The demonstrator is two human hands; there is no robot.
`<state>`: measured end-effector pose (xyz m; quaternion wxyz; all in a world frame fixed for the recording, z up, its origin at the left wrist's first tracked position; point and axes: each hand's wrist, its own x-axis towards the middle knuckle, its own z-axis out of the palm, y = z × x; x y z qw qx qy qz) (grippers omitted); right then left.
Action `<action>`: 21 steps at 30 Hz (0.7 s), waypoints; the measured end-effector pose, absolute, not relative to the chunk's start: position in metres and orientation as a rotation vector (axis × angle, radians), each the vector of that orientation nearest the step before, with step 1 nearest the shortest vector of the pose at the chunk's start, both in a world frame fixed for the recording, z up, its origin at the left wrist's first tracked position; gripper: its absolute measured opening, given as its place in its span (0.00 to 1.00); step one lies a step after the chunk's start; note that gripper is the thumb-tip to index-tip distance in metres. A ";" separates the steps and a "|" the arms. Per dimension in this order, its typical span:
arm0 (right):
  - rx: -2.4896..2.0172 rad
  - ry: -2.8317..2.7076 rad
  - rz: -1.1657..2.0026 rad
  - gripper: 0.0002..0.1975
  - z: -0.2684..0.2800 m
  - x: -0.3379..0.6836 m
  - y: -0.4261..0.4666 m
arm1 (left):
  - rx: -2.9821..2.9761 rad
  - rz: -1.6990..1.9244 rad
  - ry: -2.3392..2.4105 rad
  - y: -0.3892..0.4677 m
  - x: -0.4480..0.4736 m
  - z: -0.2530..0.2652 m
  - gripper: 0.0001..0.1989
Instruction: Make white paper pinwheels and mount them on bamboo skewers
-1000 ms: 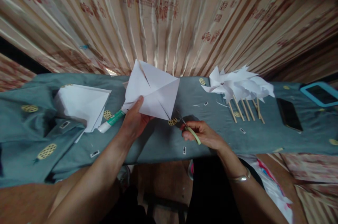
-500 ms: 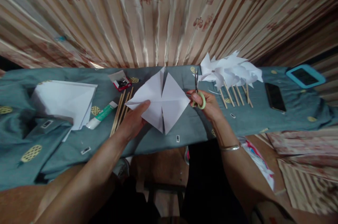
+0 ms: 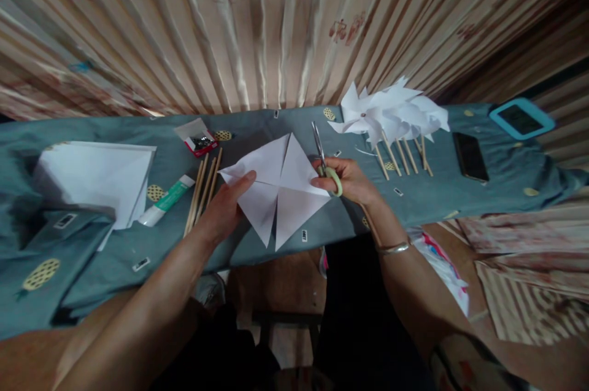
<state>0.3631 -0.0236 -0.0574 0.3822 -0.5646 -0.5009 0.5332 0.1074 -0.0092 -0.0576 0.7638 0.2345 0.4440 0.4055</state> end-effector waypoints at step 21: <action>-1.223 -0.692 1.211 0.26 -0.064 0.291 -0.013 | 0.882 1.160 0.770 -0.013 0.130 -0.045 0.22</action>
